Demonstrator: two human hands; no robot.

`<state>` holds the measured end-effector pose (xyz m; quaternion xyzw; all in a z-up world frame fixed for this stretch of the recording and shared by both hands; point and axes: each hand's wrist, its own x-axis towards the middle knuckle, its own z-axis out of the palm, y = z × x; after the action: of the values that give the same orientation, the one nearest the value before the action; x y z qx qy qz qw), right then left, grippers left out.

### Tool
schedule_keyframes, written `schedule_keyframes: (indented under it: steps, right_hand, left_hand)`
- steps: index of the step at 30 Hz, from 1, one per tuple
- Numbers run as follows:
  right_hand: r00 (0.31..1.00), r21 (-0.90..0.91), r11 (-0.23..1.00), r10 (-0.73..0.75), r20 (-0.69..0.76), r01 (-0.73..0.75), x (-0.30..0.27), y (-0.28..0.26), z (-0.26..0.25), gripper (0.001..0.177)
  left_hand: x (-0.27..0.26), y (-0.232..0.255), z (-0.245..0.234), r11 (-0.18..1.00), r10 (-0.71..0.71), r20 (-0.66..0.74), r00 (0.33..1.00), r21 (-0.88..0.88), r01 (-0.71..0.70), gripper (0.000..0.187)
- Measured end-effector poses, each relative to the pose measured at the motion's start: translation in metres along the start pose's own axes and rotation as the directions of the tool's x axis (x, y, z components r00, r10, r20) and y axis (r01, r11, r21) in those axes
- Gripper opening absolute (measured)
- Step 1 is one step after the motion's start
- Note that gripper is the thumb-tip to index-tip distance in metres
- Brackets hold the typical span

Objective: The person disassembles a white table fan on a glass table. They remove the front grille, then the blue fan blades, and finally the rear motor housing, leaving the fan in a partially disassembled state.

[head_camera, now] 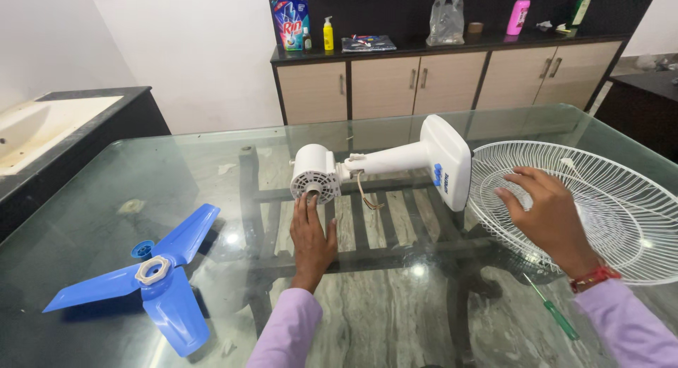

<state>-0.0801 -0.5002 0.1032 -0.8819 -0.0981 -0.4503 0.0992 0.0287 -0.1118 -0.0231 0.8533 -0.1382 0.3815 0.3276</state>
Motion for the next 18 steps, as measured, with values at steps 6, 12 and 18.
schedule_keyframes:
  steps: [6, 12, 18]
  right_hand:
    - [0.998, 0.053, 0.997, -0.06, -0.03, 0.061, 0.015, -0.043, 0.025, 0.035]
    - [0.999, 0.136, 0.989, -0.047, -0.025, 0.05, 0.013, -0.063, 0.043, 0.041]
    - [0.995, 0.193, 0.979, -0.052, -0.089, 0.069, 0.0, -0.083, 0.07, 0.047]
  left_hand:
    - [0.002, -0.006, 0.004, 0.992, -0.119, -0.039, 0.992, -0.045, 0.117, 0.075]
    - [0.003, -0.01, 0.006, 0.985, -0.16, -0.005, 0.987, -0.061, 0.159, 0.078]
    - [0.005, -0.01, 0.005, 0.955, -0.264, 0.012, 0.964, -0.134, 0.263, 0.079]
